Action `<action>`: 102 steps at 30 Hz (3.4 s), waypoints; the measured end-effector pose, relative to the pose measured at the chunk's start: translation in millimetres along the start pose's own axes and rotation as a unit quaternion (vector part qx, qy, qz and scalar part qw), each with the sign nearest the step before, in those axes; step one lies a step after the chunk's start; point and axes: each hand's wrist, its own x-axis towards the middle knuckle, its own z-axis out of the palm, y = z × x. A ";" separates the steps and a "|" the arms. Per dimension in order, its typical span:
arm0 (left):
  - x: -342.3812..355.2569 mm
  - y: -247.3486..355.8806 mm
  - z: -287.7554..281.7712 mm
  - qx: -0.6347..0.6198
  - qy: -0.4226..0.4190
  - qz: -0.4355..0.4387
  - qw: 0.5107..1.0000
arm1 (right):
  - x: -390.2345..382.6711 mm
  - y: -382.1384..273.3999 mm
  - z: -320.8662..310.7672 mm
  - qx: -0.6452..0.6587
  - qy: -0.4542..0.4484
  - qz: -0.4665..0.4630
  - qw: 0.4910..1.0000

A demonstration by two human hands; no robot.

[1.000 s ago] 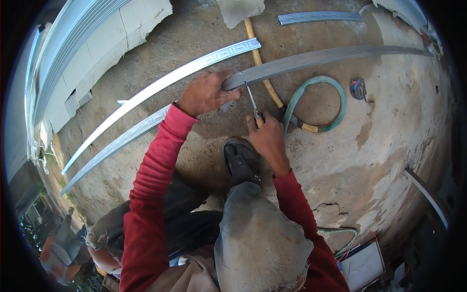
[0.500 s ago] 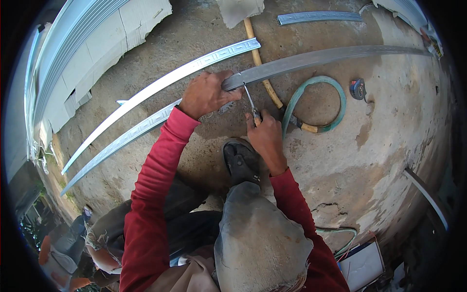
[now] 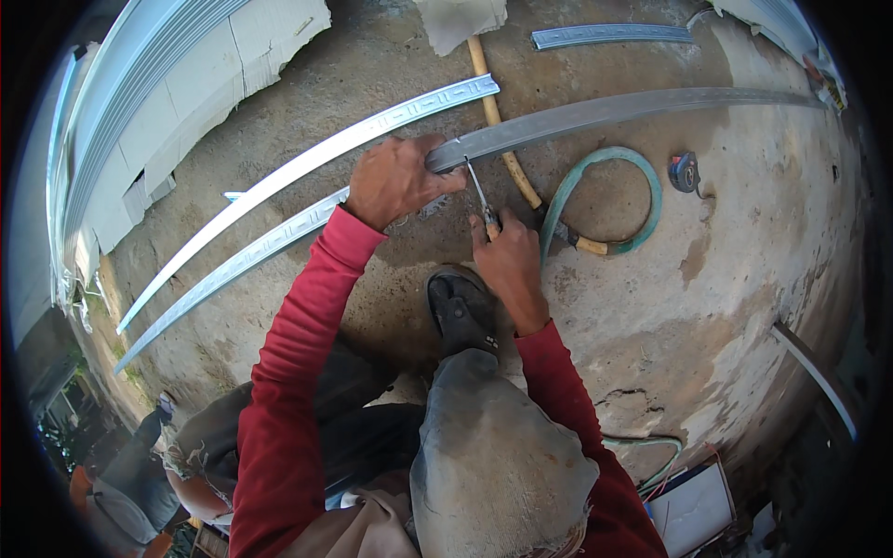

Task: The person measures metal strips with a tape measure, marks them, and cuts them using shears at an outdoor renovation site.

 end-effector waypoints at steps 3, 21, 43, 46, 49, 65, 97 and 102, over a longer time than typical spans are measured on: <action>-0.4 1.0 0.3 0.002 -0.001 0.002 1.000 | 1.1 -0.6 -1.0 -0.002 -0.008 0.012 1.000; 16.4 -6.5 -10.6 -0.235 -0.280 -0.023 0.931 | 7.4 41.3 9.6 0.010 0.031 -0.025 0.999; 1.8 5.2 -5.4 -0.148 -0.182 0.025 0.972 | -28.3 -1.7 -38.9 0.098 -0.147 0.082 0.981; -1.1 10.8 -3.8 -0.131 -0.155 0.030 0.979 | -26.6 1.5 -37.0 0.075 -0.137 0.092 0.983; -5.1 11.6 1.7 -0.122 -0.108 0.053 0.985 | -27.2 6.5 -34.2 0.059 -0.149 0.101 0.982; -17.8 24.3 14.9 0.037 -0.034 0.064 0.997 | -16.4 21.1 0.8 0.044 -0.024 0.082 0.995; -1.2 0.3 17.8 -0.263 -0.362 -0.066 0.892 | -41.1 33.9 -8.3 0.077 -0.098 0.062 0.990; -5.5 6.9 18.6 -0.313 -0.375 -0.088 0.868 | -39.3 32.6 -12.9 0.075 -0.092 0.066 0.991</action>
